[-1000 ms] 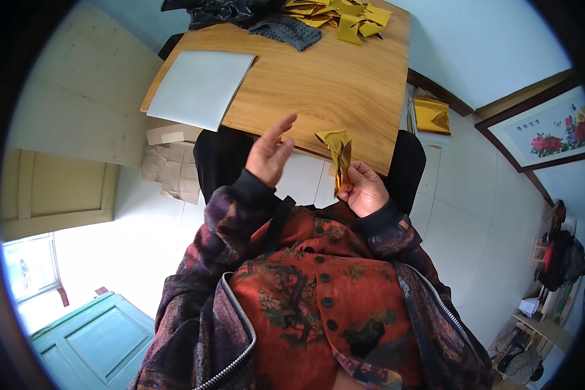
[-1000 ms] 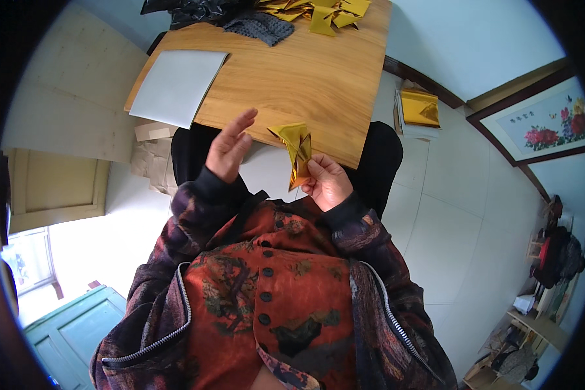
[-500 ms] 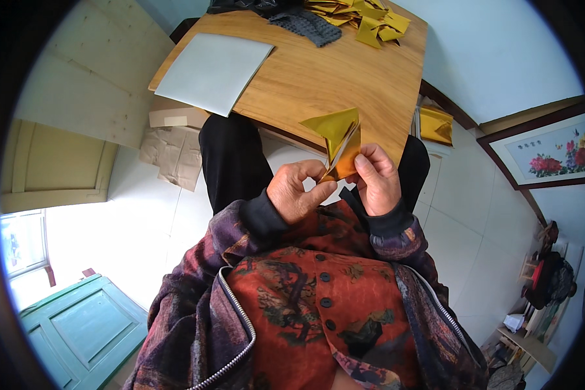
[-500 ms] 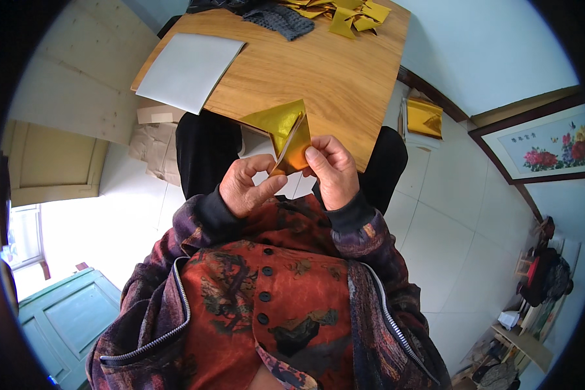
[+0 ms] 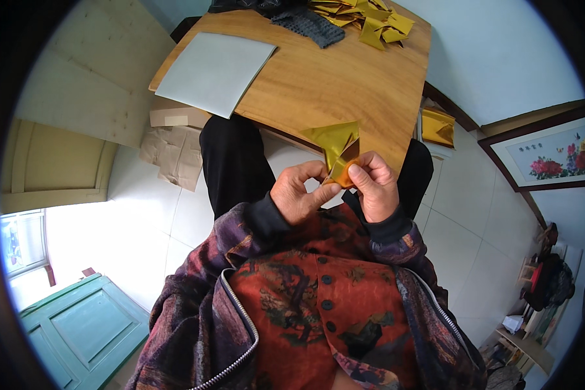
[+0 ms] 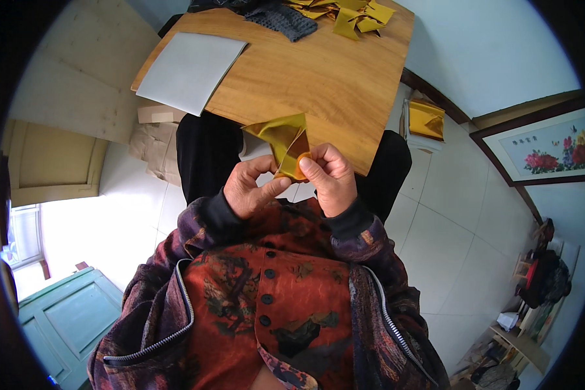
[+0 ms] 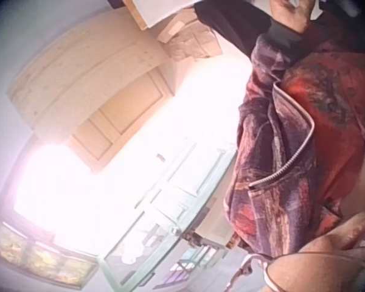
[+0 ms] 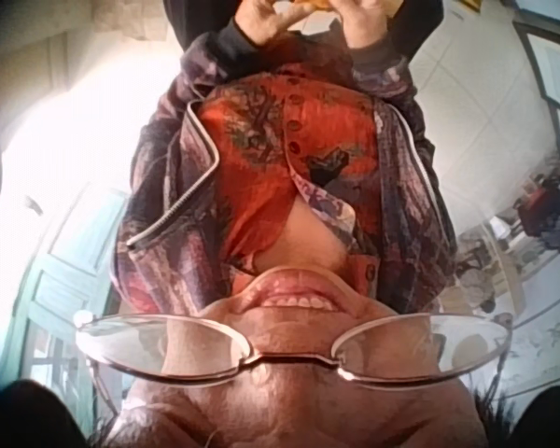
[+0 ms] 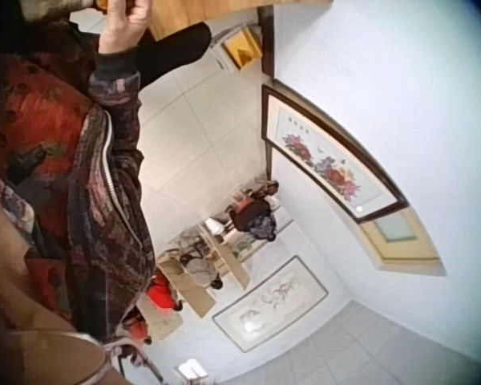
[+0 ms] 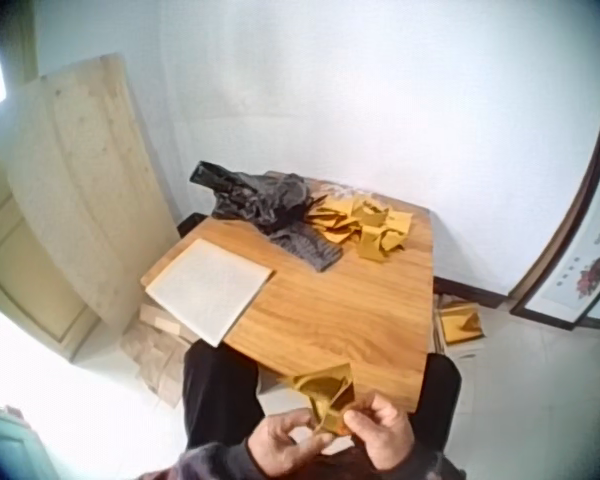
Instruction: The person folds a small yellow sheet of paper into a triangular packet on a wooden table, then sets it aside. They then take a larger white sheet, fold it in half, and fold the resulting yellow sheet into a rectangular packet.
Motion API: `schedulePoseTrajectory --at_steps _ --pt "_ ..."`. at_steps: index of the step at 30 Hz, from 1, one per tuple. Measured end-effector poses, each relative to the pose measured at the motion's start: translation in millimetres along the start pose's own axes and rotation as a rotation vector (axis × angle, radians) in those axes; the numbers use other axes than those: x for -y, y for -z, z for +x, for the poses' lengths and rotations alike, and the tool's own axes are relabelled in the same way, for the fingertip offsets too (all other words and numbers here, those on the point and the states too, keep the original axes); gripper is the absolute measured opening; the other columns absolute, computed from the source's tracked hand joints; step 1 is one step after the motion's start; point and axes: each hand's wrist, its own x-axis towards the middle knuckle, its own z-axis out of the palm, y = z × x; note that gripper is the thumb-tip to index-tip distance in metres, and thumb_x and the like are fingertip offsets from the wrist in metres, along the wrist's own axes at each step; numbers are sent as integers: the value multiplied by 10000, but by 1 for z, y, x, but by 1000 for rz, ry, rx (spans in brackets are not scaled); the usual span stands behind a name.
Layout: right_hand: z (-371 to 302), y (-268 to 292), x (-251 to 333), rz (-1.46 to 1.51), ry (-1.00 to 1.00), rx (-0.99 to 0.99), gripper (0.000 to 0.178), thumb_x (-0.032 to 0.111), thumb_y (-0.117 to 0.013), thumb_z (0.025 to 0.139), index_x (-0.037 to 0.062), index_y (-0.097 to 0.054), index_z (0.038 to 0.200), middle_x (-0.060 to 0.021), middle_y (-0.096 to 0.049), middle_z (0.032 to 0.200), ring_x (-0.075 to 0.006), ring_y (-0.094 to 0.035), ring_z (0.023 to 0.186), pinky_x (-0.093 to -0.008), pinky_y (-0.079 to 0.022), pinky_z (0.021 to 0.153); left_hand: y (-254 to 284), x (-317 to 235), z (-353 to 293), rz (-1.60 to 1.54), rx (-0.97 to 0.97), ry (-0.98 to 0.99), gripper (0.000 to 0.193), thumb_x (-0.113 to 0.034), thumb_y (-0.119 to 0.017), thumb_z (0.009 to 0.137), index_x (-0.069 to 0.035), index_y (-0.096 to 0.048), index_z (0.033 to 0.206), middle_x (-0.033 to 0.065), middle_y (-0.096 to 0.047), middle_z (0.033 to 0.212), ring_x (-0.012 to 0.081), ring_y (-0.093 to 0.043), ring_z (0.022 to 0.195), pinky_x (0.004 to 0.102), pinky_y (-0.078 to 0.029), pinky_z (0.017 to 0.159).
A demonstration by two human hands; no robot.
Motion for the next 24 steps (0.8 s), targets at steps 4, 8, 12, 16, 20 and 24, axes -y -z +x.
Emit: schedulePoseTrajectory --at_steps 4,8,12,16,20,24 --pt "-2 -5 -3 -10 -38 -32 134 172 -639 953 59 -573 983 11 -614 850 -72 -560 747 -225 -469 704 3 11 0 -61 -44 87 130 -104 -689 867 -12 -634 794 12 -612 684 93 -565 709 280 -459 681" --pt "1 -3 -10 33 -41 -61 133 195 -623 966 70 -583 991 17 -606 858 -65 -533 739 -214 -441 679 7 21 1 -123 34 93 164 -154 -695 891 -10 -616 889 9 -626 808 90 -559 788 276 -461 717" --pt "1 0 -13 -20 6 -89 139 188 -629 964 54 -602 936 25 -598 777 -47 -514 678 -211 -431 631 21 16 8 -457 22 2 399 -72 -607 928 -15 -486 1304 88 -584 1184 195 -567 1079 332 -437 964" --pt "2 0 -15 -95 9 -58 141 171 -626 965 34 -607 940 21 -603 744 -43 -507 642 -210 -425 602 33 8 11 -479 22 -11 523 49 -540 889 -34 -440 1396 84 -528 1325 177 -513 1205 324 -386 1038" --pt "1 -2 -18 -76 -21 -63 133 152 -614 969 22 -599 998 16 -610 753 -42 -508 638 -209 -424 598 34 14 14 -426 58 -21 501 62 -534 873 -36 -492 1362 52 -583 1269 140 -531 1180 294 -399 1021" --pt "0 -1 -18 -104 -30 -80 146 147 -610 971 28 -583 1052 23 -607 793 -38 -524 677 -198 -438 633 34 23 14 -448 24 47 468 51 -528 872 -33 -511 1332 46 -604 1227 137 -570 1094 285 -439 965"
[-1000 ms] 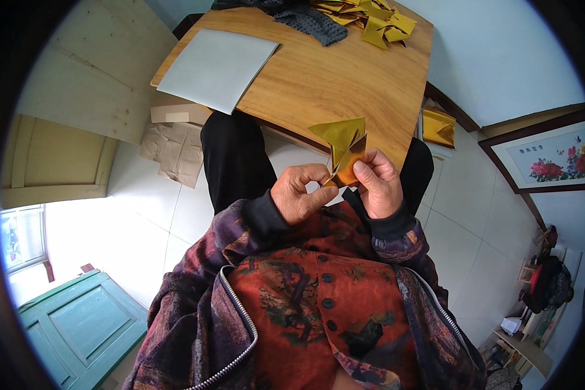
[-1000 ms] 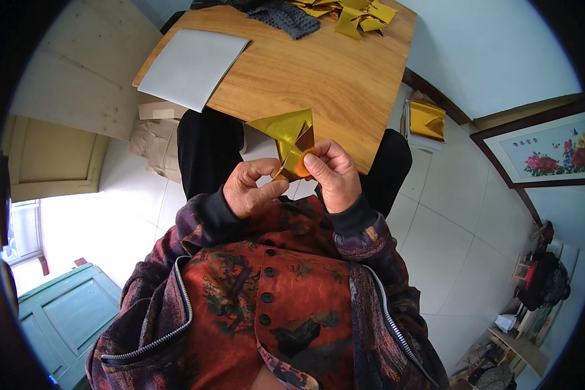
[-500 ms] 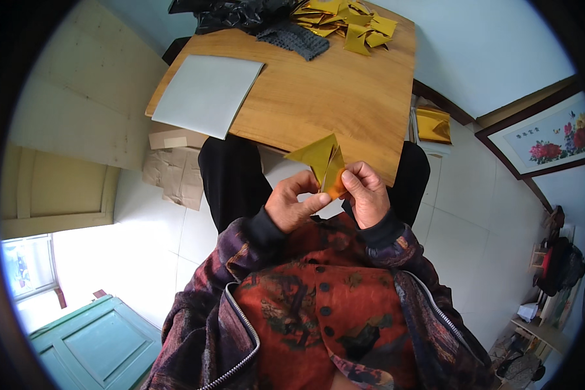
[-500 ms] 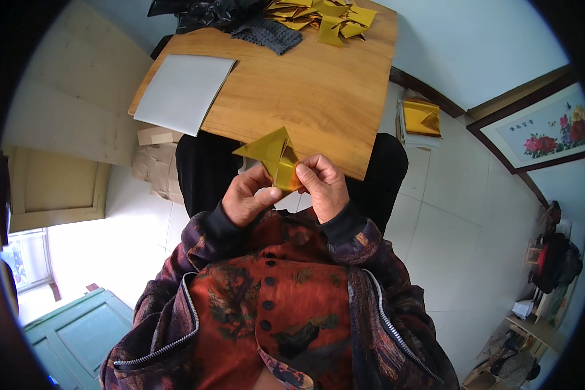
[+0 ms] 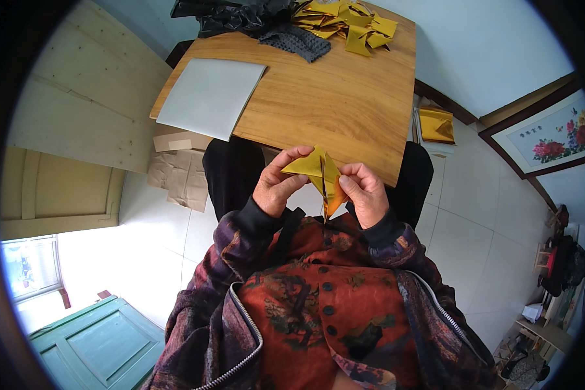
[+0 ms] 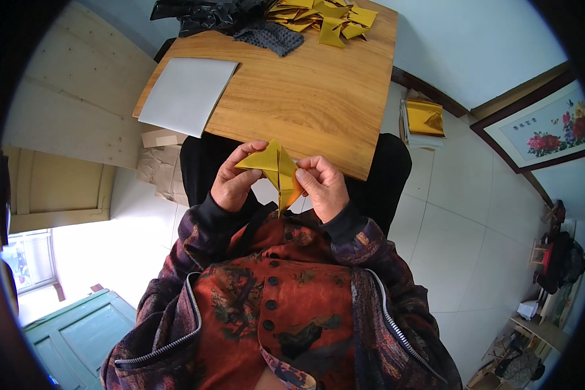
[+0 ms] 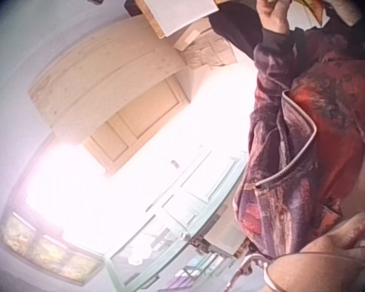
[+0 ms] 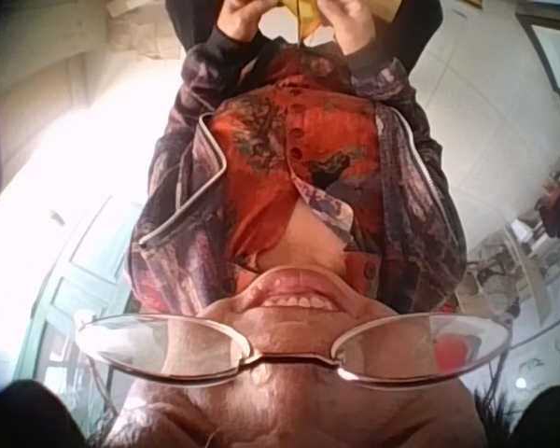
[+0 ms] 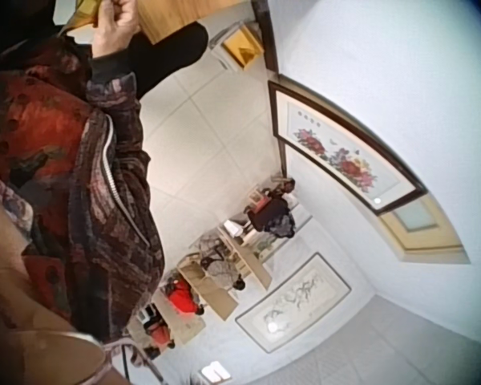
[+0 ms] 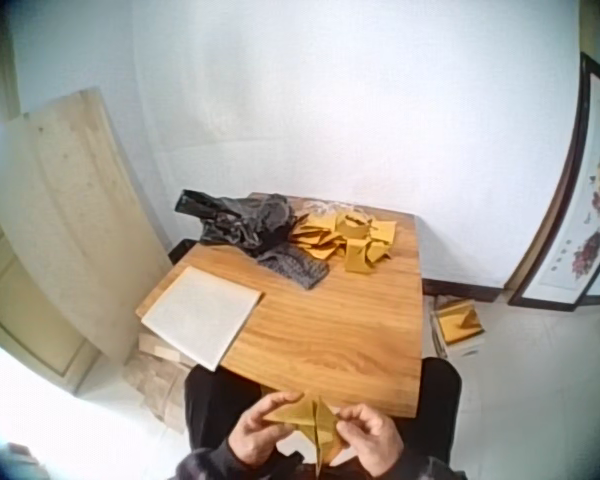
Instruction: The person folds a small yellow sheet of paper into a triangular packet on a wooden table, then sets it aside. They then take a larger white sheet, fold it in half, and fold the resulting yellow sheet into a rectangular packet.
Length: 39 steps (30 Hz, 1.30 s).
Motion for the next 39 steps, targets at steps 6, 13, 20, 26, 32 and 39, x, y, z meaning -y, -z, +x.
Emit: schedulePoseTrajectory --at_steps 6,13,20,26,32,39 --pt "-1 0 -2 -70 41 -14 145 149 -603 977 38 -568 1063 42 -578 818 -26 -516 711 -186 -441 655 3 9 0 -61 -89 46 411 13 -521 879 -33 -529 1288 52 -606 1179 142 -579 1039 291 -463 918" --pt "3 1 -10 82 22 -60 139 217 -609 978 85 -581 1013 29 -620 811 -40 -545 689 -199 -443 609 1 12 0 49 -146 17 390 15 -528 867 -20 -536 1255 63 -604 1159 137 -573 1034 277 -457 913" --pt "5 3 -2 495 -186 72 175 258 -571 990 100 -584 916 4 -641 890 -92 -596 767 -265 -514 692 2 10 3 151 -172 1 369 12 -533 864 7 -544 1233 69 -614 1121 137 -566 1036 265 -447 916" --pt "14 18 3 310 -220 263 195 132 -586 934 80 -538 752 0 -599 776 -77 -558 697 -249 -485 662 1 14 4 216 -174 -23 366 21 -539 858 18 -543 1223 68 -609 1115 136 -562 1039 268 -445 925" --pt "13 10 8 -119 -76 17 218 125 -610 947 85 -511 757 39 -545 712 -34 -469 650 -214 -394 596 -4 16 5 228 -174 -43 338 25 -546 876 1 -541 1214 53 -591 1121 129 -554 1048 262 -441 927" --pt "16 -2 2 -450 253 -214 241 256 -570 999 41 -524 898 44 -503 734 -23 -437 678 -208 -368 587 -13 18 1 227 -119 -111 354 40 -574 883 -30 -510 1224 31 -565 1138 123 -543 1068 257 -434 926"
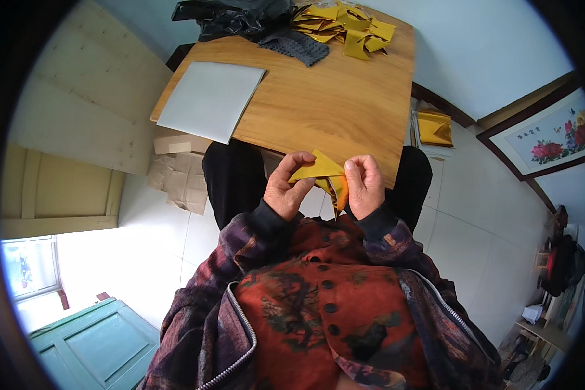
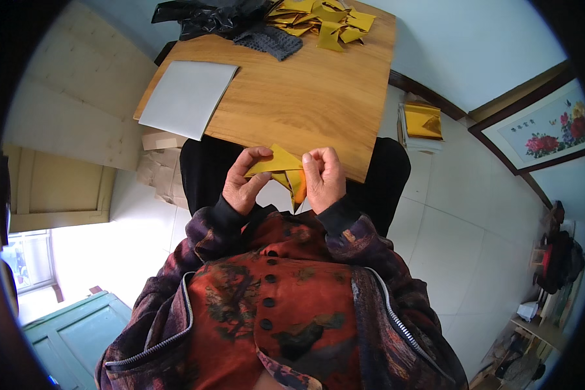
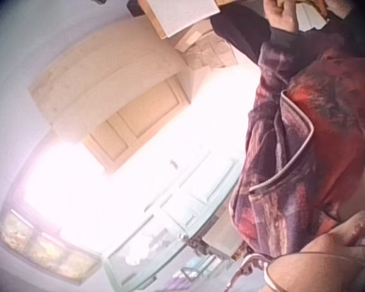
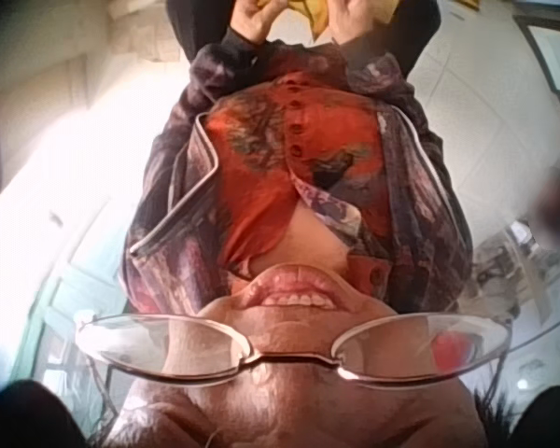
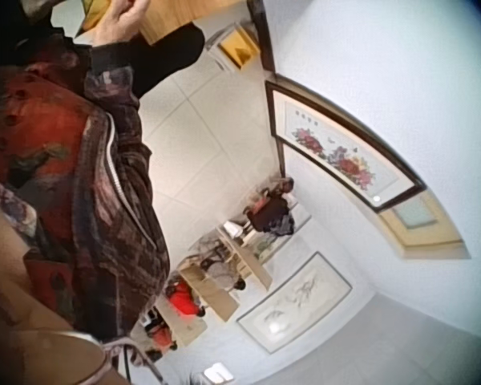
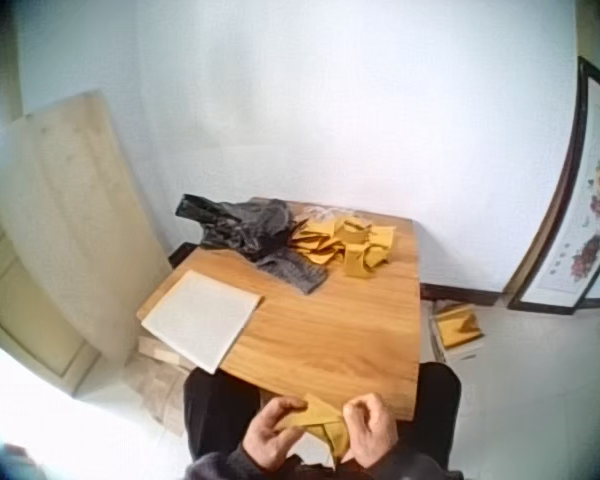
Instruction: The person folds a small yellow sheet of paper into a triangular packet on a wooden table, then sets it aside. They then take a larger white sheet, fold it in half, and fold the resulting yellow sheet into a rectangular packet.
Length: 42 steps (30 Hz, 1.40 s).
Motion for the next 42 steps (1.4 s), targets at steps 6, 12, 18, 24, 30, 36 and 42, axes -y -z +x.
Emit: schedulePoseTrajectory --at_steps 6,12,18,24,30,36,42 --pt "9 16 0 456 -383 209 265 296 -567 999 41 -567 1071 20 -573 781 -39 -517 658 -193 -421 582 8 2 6 -50 -71 -7 343 66 -564 895 -21 -497 1220 60 -569 1137 143 -574 1041 274 -460 921" --pt "34 22 -14 175 -329 142 169 108 -572 954 18 -551 1095 -3 -601 794 -61 -547 638 -211 -449 589 14 18 23 -67 -19 11 330 69 -553 913 2 -487 1229 83 -578 1119 168 -593 1032 301 -478 927" --pt "81 14 -49 -346 -109 -9 132 75 -605 869 39 -559 988 -88 -627 715 -222 -626 628 -351 -490 597 20 34 62 884 -21 -36 369 -86 -678 814 -84 -571 1167 105 -609 1125 289 -573 1067 410 -435 928" --pt "89 24 -52 -642 76 10 203 125 -657 842 54 -586 1019 -147 -659 1012 -332 -635 911 -423 -502 762 25 41 83 1251 -6 -201 431 -171 -713 751 -126 -585 1160 100 -491 1330 341 -448 1230 495 -365 1002" --pt "49 33 -40 -880 390 233 785 364 -755 777 6 -406 1382 -151 -359 1485 -354 -326 1376 -494 -312 1092 28 41 82 1288 142 -259 737 -257 -746 753 -95 -431 1399 122 -373 1499 335 -323 1401 478 -293 1112" --pt "48 26 -45 -1011 330 368 1116 534 -796 663 -1 -262 1485 -127 -191 1590 -315 -174 1471 -535 -198 1156 26 43 92 1400 308 -314 899 -427 -721 774 -87 -309 1497 98 -301 1562 272 -281 1443 449 -232 1165" --pt "47 25 -43 -1043 292 396 1155 512 -828 617 18 -256 1490 -125 -186 1592 -316 -176 1471 -536 -187 1155 26 45 92 1397 327 -314 856 -473 -677 801 -97 -335 1489 90 -306 1560 255 -284 1442 426 -206 1177"
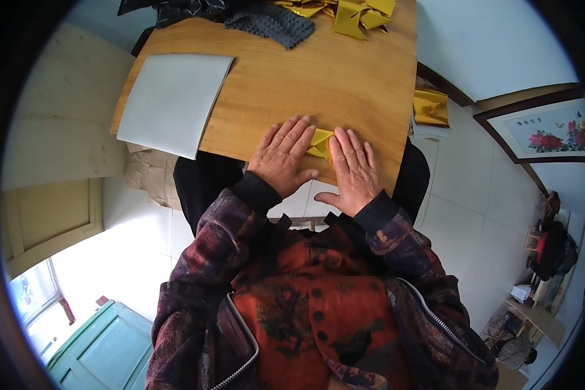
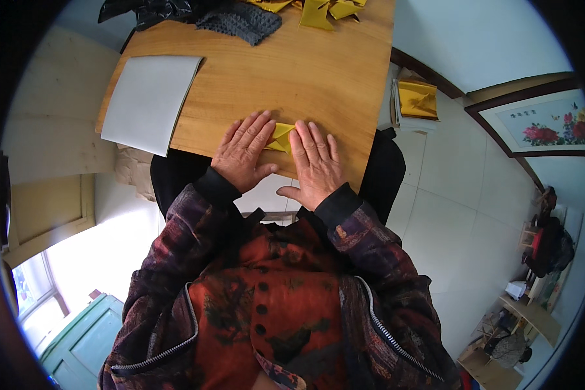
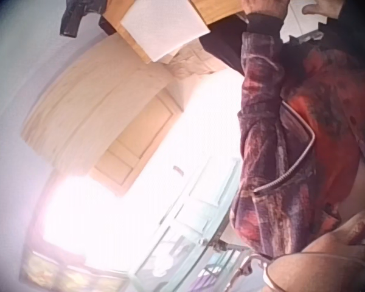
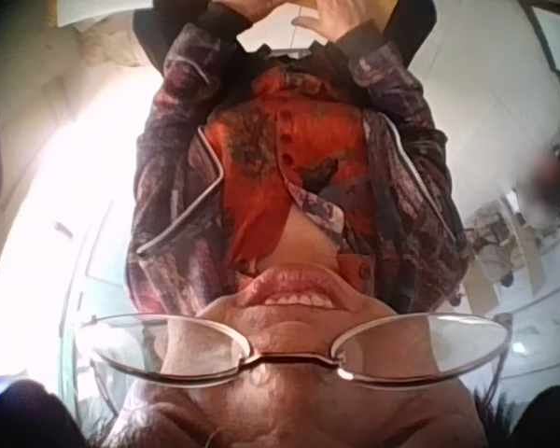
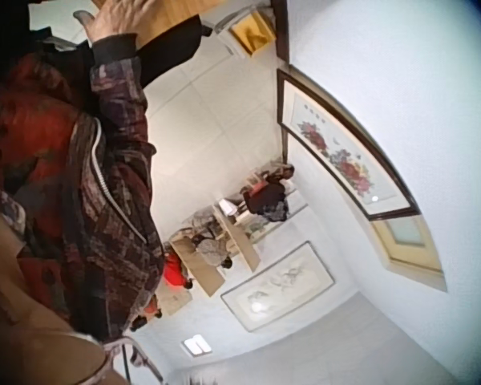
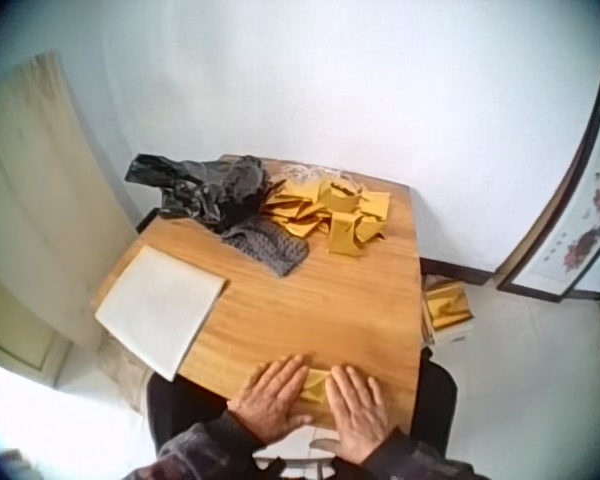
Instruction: The person folds a small yellow sheet of paper into a triangular packet on a wooden table, then sets it aside. They then take a larger white sheet, fold it in half, and fold the resulting yellow sheet into a rectangular packet.
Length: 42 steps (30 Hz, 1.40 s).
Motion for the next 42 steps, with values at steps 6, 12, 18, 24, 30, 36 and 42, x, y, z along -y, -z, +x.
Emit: schedulePoseTrajectory --at_steps 6,12,18,24,30,36,42 --pt "3 4 4 -31 -41 48 1146 356 -876 597 58 -247 1508 -119 -194 1590 -319 -192 1468 -529 -197 1156 -1 -1 -1 20 -4 -2 783 -524 -637 833 -141 -384 1468 89 -310 1555 253 -253 1454 446 -194 1177" --pt "3 5 5 -31 -71 91 1125 322 -867 622 66 -230 1514 -108 -187 1595 -314 -186 1470 -531 -186 1158 -1 -3 0 21 15 33 740 -522 -625 842 -178 -405 1459 55 -288 1571 239 -232 1463 442 -185 1186" --pt "2 9 0 -32 -89 79 1185 335 -873 623 55 -160 1527 -142 -164 1599 -331 -157 1477 -512 -179 1168 -4 -3 -1 15 10 46 696 -502 -624 849 -176 -437 1434 49 -292 1570 237 -231 1464 448 -180 1190" --pt "-12 18 9 -73 -62 72 1198 365 -872 624 32 -151 1521 -167 -153 1596 -353 -141 1477 -519 -167 1173 -10 -3 0 50 -3 38 679 -515 -598 860 -177 -444 1429 50 -287 1573 234 -223 1466 447 -179 1190" --pt "-2 1 19 -71 -35 65 1150 340 -872 613 31 -215 1505 -136 -189 1589 -320 -180 1469 -508 -203 1161 -6 -2 0 49 19 48 682 -519 -586 870 -175 -436 1439 43 -279 1578 234 -212 1469 450 -176 1190" --pt "-3 0 19 -81 -72 62 1098 312 -864 627 25 -252 1493 -134 -199 1586 -316 -197 1464 -508 -205 1162 -2 -3 0 34 49 59 695 -524 -587 868 -169 -429 1444 43 -277 1578 245 -213 1469 458 -180 1187" --pt "-4 1 19 -39 -74 48 1073 302 -859 634 36 -267 1489 -134 -203 1581 -322 -204 1460 -520 -208 1159 1 -4 1 74 47 39 725 -565 -568 866 -184 -406 1461 37 -272 1579 246 -213 1467 468 -152 1189"
